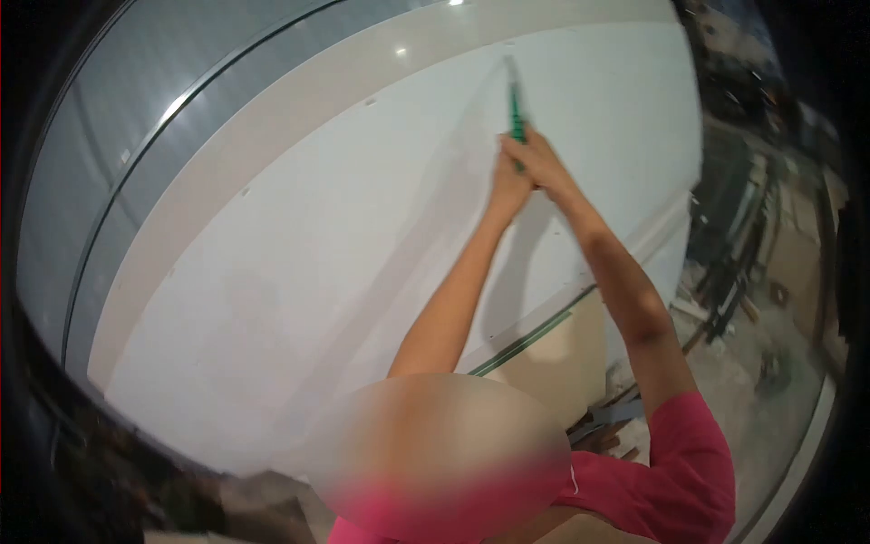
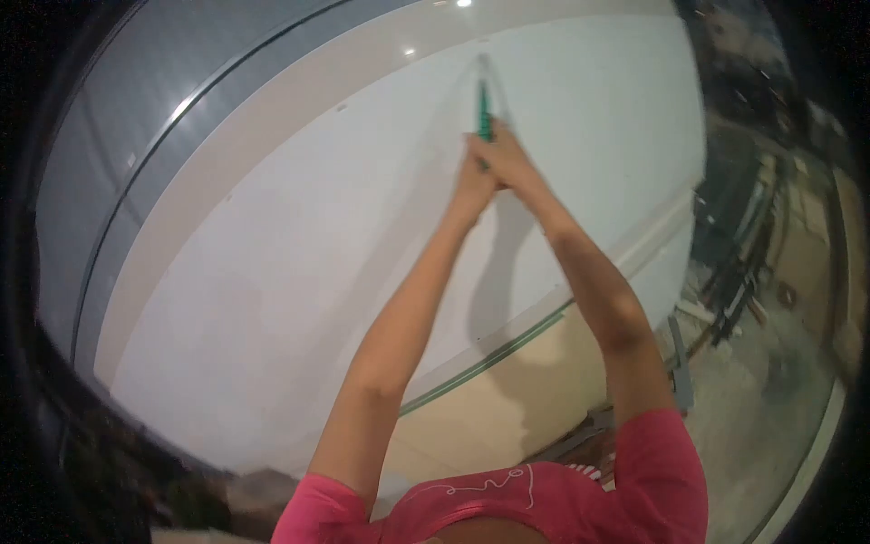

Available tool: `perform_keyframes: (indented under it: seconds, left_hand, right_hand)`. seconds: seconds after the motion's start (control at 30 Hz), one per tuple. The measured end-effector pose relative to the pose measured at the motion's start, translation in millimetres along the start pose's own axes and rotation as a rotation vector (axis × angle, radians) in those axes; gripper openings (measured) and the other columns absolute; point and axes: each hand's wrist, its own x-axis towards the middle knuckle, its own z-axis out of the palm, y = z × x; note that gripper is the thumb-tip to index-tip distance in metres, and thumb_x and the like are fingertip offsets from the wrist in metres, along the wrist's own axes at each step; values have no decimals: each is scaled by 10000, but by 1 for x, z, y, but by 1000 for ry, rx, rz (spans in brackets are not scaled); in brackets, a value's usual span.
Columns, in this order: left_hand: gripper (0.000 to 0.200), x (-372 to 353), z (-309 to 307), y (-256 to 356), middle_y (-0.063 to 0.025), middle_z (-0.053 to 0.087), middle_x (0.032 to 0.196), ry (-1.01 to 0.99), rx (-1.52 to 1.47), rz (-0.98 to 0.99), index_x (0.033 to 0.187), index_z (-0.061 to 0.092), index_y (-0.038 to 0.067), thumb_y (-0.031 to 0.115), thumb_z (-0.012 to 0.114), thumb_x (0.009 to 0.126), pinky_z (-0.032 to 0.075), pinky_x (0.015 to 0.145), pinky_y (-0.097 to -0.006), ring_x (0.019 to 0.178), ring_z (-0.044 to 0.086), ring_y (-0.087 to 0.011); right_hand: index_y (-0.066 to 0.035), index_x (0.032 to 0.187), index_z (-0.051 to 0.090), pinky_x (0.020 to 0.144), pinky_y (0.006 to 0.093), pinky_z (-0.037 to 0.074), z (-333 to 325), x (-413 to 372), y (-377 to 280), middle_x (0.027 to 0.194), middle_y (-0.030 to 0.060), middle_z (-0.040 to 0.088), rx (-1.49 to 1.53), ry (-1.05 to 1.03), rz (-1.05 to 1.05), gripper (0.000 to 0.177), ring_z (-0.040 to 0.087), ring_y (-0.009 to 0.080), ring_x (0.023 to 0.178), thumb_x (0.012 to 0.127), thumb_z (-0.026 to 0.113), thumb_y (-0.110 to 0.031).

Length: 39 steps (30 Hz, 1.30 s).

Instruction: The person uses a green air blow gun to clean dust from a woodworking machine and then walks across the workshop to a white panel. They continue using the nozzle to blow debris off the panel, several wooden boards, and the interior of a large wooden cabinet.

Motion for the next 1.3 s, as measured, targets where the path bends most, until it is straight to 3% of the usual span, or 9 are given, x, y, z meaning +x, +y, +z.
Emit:
perform_keyframes:
  seconds: [0.13, 0.2, 0.23, 0.27, 0.53, 0.87, 0.97, 1.2, 1.3]
  left_hand:
    - [540, 3, 2, -54, -251, 424, 1253, 28, 377, 209, 1241, 378, -45, 197, 594, 809, 257, 1040, -423, 1209, 358, -354]
    - [559, -13, 10, -69, -246, 404, 1241, 265, 368, 431, 1255, 361, -26, 161, 604, 788, 282, 1019, -411, 1177, 371, -375]
    - [570, -35, 6, -49, -229, 399, 1216, 280, 230, 382, 1272, 327, -8, 119, 598, 786, 321, 987, -390, 1168, 379, -364]
    - [591, -57, -6, -28, -220, 391, 1202, 200, 151, 334, 1295, 276, 3, 85, 580, 795, 355, 955, -377, 1153, 398, -349]
    - [556, -213, -87, 39, -197, 356, 1178, 423, 282, 141, 1296, 234, 3, 18, 523, 822, 419, 847, -395, 1065, 461, -336]
    - [587, -422, -202, 115, -199, 344, 1209, 624, 419, 91, 1321, 214, 28, 16, 513, 816, 434, 817, -414, 1059, 478, -388]
    - [625, -495, -245, 138, -200, 330, 1214, 716, 437, 54, 1336, 225, 36, -8, 526, 790, 436, 834, -415, 1067, 473, -380]
    - [635, -643, -321, 171, -202, 340, 1215, 860, 638, 57, 1333, 235, 34, -6, 549, 782, 461, 787, -397, 1064, 478, -382]
    - [565, -684, -332, 188, -213, 377, 1214, 900, 567, 8, 1313, 271, 11, 31, 531, 812, 398, 894, -393, 1148, 398, -384]
  right_hand:
    - [10, 939, 556, 599, 317, 451, -3, 0, 40, 787, 74, 581, -132, -24, 47, 384, 519, 149, 689, 834, 585, -358]
    - [-16, 1041, 571, 754, 306, 433, 9, -19, 25, 906, 57, 560, -91, -37, 77, 354, 519, 154, 833, 860, 576, -320]
    - [19, 1099, 559, 818, 300, 426, 13, -23, 44, 981, 99, 579, -68, -97, -160, 396, 542, 185, 914, 873, 550, -306]
    - [7, 1166, 537, 879, 299, 403, 30, -38, 10, 1062, 103, 560, -121, -94, 18, 426, 523, 182, 991, 881, 541, -309]
    - [11, 1237, 474, 1016, 356, 311, 162, -126, -28, 1418, 104, 317, 88, -330, 14, 507, 382, 242, 1240, 881, 537, -345]
    - [14, 1256, 440, 995, 342, 324, 351, -265, -104, 1361, 118, 380, 293, -600, 82, 496, 409, 231, 1202, 893, 528, -313]
    - [7, 1361, 275, 932, 317, 384, 421, -318, -131, 1159, 143, 516, 276, -643, -4, 557, 484, 214, 1092, 922, 488, -262]
    - [-15, 1371, 274, 981, 339, 326, 545, -436, -202, 1212, 134, 488, 429, -763, 205, 595, 437, 224, 1151, 903, 499, -305]
    - [2, 1365, 273, 997, 353, 309, 574, -467, -204, 1278, 141, 447, 467, -819, 177, 599, 418, 238, 1184, 927, 439, -371]
